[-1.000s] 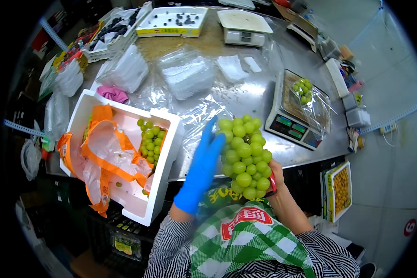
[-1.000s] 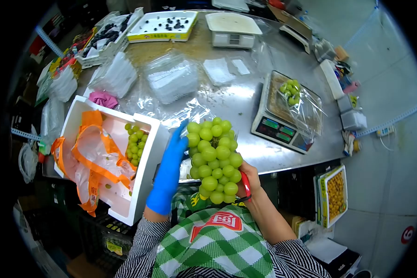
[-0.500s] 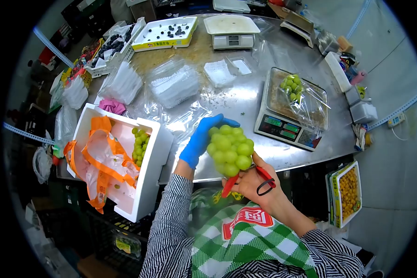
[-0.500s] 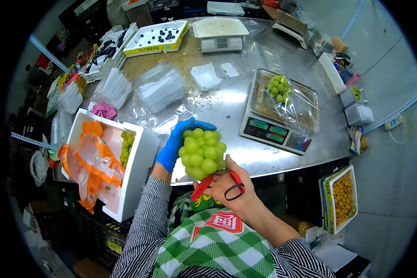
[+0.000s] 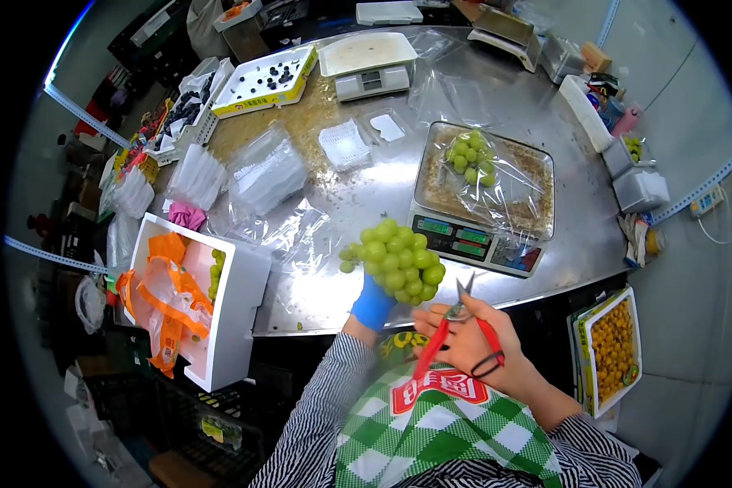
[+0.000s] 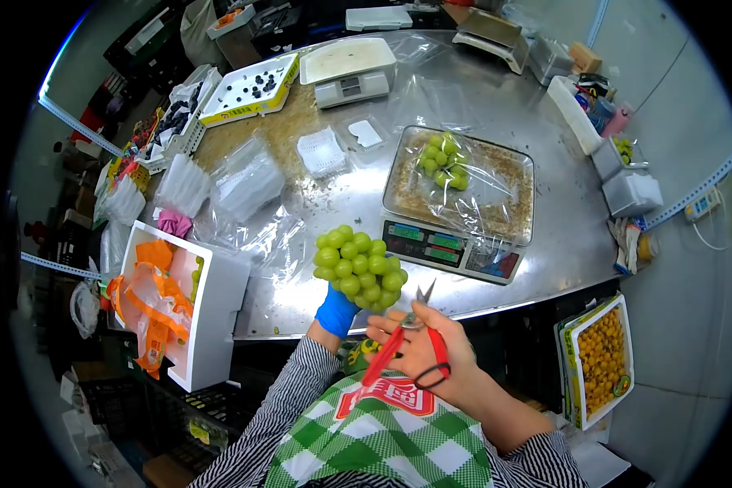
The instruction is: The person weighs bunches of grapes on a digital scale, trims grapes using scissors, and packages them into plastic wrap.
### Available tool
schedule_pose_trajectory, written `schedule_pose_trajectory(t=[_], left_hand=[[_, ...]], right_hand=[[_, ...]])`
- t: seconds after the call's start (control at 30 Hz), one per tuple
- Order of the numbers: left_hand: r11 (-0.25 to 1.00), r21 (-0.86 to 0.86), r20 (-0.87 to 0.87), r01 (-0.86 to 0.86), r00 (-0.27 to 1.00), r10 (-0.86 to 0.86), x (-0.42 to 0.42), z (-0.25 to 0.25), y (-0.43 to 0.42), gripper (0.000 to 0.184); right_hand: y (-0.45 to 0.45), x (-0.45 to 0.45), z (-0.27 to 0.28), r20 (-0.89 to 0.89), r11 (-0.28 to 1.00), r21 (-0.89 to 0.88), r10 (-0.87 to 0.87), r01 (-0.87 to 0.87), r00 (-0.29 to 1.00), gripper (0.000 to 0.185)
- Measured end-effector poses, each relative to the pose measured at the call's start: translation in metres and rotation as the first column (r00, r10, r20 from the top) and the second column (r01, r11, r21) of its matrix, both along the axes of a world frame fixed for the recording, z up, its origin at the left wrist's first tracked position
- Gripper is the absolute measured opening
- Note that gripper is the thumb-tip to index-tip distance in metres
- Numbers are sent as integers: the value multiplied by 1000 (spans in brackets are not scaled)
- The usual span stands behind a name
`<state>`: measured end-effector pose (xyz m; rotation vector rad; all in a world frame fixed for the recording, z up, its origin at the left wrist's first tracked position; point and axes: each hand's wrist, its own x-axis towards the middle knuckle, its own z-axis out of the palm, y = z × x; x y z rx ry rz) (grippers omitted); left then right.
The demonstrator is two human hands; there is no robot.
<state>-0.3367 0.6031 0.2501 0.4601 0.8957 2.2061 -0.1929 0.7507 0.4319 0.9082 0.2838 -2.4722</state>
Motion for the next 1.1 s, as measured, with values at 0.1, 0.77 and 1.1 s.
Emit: schedule_pose_trajectory(t=[0.1,0.77,1.1], left_hand=[[954,-250,-330,-164,941,75,0,-8,3,30],[516,-387,-180,-764,611,771,59,121,-61,46],[720,-548,55,-425,841,538,19,95,-146,57]], right_hand=[[26,13,-12,-242,965,259,104,-39,965,47],[-52,-108,-96,-740,819,490,208,301,639,50],[-75,-95,-147,-679,991,-103,-5,-89,734,54]])
